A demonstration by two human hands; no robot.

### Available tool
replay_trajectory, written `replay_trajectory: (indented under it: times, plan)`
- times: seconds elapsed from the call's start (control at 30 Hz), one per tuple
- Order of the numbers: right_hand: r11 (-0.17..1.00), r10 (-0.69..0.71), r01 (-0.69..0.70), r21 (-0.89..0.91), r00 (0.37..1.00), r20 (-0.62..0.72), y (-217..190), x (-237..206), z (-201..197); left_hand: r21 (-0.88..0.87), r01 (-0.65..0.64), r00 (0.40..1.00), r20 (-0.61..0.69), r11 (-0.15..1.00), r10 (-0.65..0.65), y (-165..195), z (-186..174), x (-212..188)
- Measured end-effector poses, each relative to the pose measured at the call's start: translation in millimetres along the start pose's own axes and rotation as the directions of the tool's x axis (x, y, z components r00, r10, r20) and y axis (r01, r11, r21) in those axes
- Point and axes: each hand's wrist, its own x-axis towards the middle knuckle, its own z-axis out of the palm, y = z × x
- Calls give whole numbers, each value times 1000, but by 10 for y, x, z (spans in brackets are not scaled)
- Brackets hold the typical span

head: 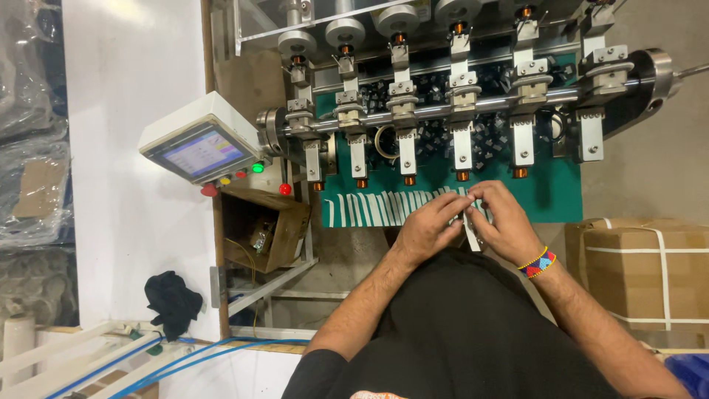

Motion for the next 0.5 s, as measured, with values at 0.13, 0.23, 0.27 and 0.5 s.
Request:
replay_trajectory:
  times: [0.13, 0.23, 0.27, 0.5]
  plan:
    - [989, 134, -134, 59, 991, -8, -113, -73, 188, 5, -17, 999, 33, 1000, 17, -103, -92, -130]
    - [999, 13, -16, -43, 998, -68, -163, -115, 335, -20, -12, 998, 55, 1000, 13, -159, -170, -229]
    - [997, 71, -73, -36, 996, -61, -163, -146, 387, -33, -14, 999, 51, 999, 16, -173, -198, -256]
    - [820, 479, -504, 270, 864, 157, -3, -583, 745, -277, 110, 992, -32, 955, -123, -412, -398, -402]
